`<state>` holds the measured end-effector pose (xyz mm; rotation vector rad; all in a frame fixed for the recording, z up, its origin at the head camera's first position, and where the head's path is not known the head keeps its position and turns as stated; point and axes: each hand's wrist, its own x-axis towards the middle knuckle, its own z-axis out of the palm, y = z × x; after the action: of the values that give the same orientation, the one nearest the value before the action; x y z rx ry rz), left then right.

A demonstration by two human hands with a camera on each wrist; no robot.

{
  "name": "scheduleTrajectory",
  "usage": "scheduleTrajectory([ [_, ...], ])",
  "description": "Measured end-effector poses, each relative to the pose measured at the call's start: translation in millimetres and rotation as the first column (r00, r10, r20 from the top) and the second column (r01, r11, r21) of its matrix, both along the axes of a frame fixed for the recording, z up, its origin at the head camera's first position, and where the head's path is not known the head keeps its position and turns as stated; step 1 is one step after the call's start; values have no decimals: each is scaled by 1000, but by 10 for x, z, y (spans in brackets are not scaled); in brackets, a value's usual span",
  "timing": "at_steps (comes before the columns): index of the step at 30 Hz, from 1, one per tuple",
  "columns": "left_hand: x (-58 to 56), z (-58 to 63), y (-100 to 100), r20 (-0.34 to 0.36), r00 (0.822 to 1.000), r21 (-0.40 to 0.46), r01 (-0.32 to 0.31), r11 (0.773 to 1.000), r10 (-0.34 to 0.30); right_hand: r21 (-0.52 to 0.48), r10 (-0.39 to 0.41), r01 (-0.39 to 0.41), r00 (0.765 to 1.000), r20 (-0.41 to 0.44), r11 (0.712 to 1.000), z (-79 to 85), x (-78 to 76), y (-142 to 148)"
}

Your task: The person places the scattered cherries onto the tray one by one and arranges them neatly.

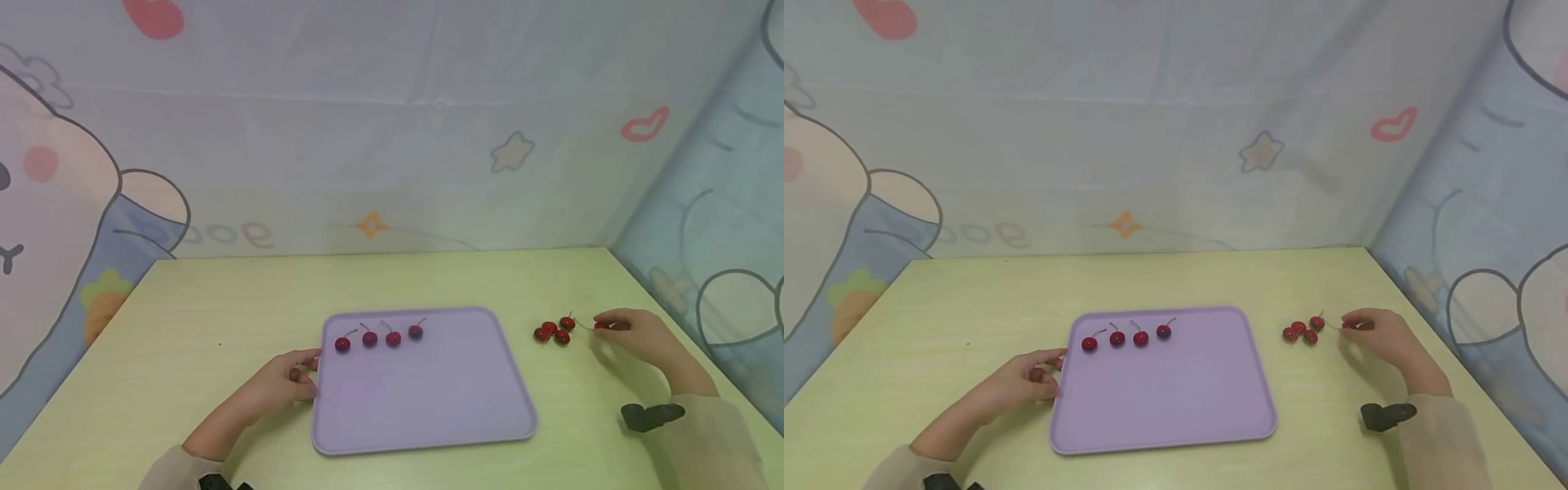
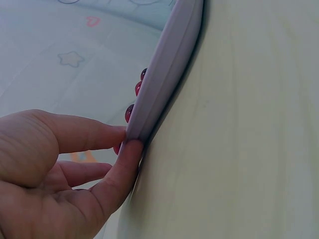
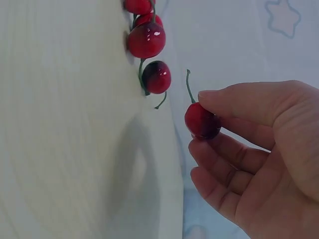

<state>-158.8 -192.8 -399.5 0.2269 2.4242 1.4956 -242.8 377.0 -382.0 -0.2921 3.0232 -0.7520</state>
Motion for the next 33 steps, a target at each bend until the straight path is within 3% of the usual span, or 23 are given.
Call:
scheduleTrajectory([
  [17,1,10,3,8,1000,-7,-13,1000,13,-40,23,-27,996,-88,999,225,0,-339],
  [33,14,29,15,14,1000,2,-20,1000,20,-92,84,-93,992,-96,991,367,-20,-707],
])
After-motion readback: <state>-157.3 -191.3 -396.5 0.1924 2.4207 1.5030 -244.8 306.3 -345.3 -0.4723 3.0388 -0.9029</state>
